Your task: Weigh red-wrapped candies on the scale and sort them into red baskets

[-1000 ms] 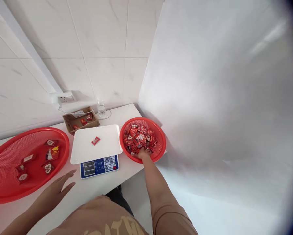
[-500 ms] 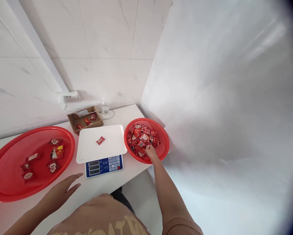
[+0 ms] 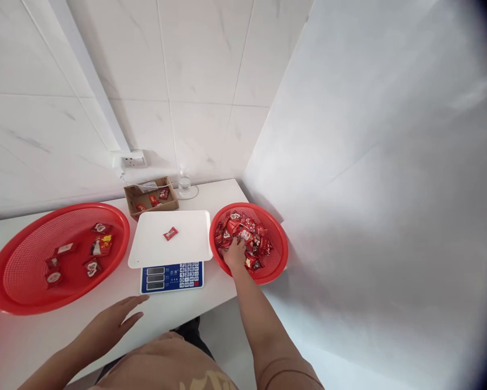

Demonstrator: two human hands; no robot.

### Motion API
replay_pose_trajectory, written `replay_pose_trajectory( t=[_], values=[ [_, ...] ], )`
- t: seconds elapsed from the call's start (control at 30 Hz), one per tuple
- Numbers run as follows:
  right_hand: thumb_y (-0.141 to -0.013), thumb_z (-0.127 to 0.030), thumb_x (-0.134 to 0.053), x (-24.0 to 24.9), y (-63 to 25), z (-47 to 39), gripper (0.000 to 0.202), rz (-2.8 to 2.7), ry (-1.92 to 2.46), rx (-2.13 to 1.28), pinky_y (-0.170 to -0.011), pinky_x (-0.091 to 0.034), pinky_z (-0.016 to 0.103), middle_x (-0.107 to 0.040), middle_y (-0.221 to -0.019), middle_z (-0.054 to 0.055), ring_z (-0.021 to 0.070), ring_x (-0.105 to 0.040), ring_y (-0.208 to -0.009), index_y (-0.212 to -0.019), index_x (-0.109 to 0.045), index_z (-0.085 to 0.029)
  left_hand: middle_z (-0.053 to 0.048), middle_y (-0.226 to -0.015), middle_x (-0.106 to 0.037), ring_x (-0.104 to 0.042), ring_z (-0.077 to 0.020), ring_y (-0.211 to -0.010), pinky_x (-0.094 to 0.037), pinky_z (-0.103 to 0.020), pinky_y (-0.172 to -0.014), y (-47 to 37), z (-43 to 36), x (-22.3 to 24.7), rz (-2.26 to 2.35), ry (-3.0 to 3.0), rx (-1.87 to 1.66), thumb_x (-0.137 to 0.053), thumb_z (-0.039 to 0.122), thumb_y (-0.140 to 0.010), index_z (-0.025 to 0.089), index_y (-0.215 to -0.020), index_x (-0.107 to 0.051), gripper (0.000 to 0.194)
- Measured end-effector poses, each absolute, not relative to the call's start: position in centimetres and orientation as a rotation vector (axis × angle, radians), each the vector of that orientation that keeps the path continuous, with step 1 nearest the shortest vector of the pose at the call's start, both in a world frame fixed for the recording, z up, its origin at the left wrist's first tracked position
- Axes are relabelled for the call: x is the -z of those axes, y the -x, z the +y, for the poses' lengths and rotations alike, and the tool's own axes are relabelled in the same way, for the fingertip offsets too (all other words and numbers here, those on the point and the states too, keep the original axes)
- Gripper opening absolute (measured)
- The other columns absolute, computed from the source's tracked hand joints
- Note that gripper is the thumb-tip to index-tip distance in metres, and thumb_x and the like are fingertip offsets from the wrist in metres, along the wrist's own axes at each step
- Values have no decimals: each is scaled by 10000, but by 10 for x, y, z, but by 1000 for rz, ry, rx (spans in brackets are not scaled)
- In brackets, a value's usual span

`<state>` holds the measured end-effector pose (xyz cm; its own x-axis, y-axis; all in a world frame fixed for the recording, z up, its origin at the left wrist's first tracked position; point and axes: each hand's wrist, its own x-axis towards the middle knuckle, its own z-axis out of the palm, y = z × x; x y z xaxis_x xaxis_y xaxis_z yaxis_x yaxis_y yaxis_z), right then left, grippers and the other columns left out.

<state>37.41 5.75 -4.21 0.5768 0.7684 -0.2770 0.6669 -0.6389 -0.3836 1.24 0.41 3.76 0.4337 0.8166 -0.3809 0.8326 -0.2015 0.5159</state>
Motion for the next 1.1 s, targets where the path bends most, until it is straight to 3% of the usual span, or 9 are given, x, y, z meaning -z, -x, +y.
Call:
replay_pose_trajectory(
  t=[0.1, 0.17, 0.3, 0.47, 0.63, 0.8, 0.97, 1.1],
  values=[
    [-739, -389, -602, 48, -366, 62, 722, -1147, 2578, -592, -893, -387, 445, -230, -1425, 204, 363, -300, -1263, -1371, -314, -191, -5, -1211, -638, -593, -239, -1109, -477, -336, -931, -12, -3, -40, 1411, -2019, 59, -457, 491, -818, 317, -1183, -608, 431],
    [-746, -309, -591, 50, -370, 61, 627, -1050, 2480, -625, -907, -372, 455, -249, -1420, 188, 358, -305, -1261, -1330, -385, -211, -6, -1212, -638, -595, -239, -1106, -479, -334, -929, -10, -4, -42, 1421, -2035, 51, -456, 496, -818, 317, -1185, -607, 436],
    [-718, -175, -572, 50, -393, 48, 389, -829, 2258, -742, -954, -339, 433, -434, -1301, 150, 306, -437, -1174, -1106, -582, -201, -19, -1225, -629, -587, -242, -1115, -466, -348, -945, -13, -3, -46, 1418, -2064, 72, -432, 500, -826, 295, -1203, -595, 459],
    [-704, -232, -573, 47, -417, 23, 167, -612, 2110, -839, -865, -435, 387, -636, -931, 87, 251, -587, -955, -857, -620, -182, -43, -1220, -631, -589, -247, -1105, -458, -359, -951, -27, -6, -48, 1342, -2045, 48, -430, 487, -821, 264, -1188, -608, 465],
    [-746, -358, -539, 30, -412, 12, 252, -406, 1830, -946, -686, -531, 301, -672, -891, 38, 178, -645, -799, -942, -582, -205, -55, -1137, -675, -612, -256, -1049, -488, -362, -892, -44, -4, -47, 1263, -1853, -80, -484, 510, -785, 259, -1144, -628, 461],
    [-669, -331, -668, 4, -391, 6, 241, -120, 1333, -1139, -644, -555, 261, -667, -834, -1, 144, -635, -759, -868, -586, -222, -76, -1113, -670, -581, -261, -1078, -435, -370, -937, -83, 7, -53, 1124, -1516, -245, -599, 475, -741, 261, -1116, -629, 433],
    [-658, -347, -688, -18, -361, -2, 233, -114, 1215, -1302, -589, -540, 264, -648, -744, -5, 148, -617, -702, -817, -589, -209, -130, -1234, -564, -560, -256, -1074, -450, -383, -877, -131, 20, -69, 1020, -1111, -288, -642, 456, -732, 234, -1220, -530, 547],
    [-648, -395, -697, -35, -327, -11, 341, -268, 1180, -1460, -587, -516, 256, -636, -763, -12, 137, -601, -690, -906, -578, -207, -130, -1349, -454, -512, -245, -1138, -439, -391, -896, -150, 25, -77, 907, -864, -309, -608, 480, -764, 268, -1312, -408, 621]
  ],
)
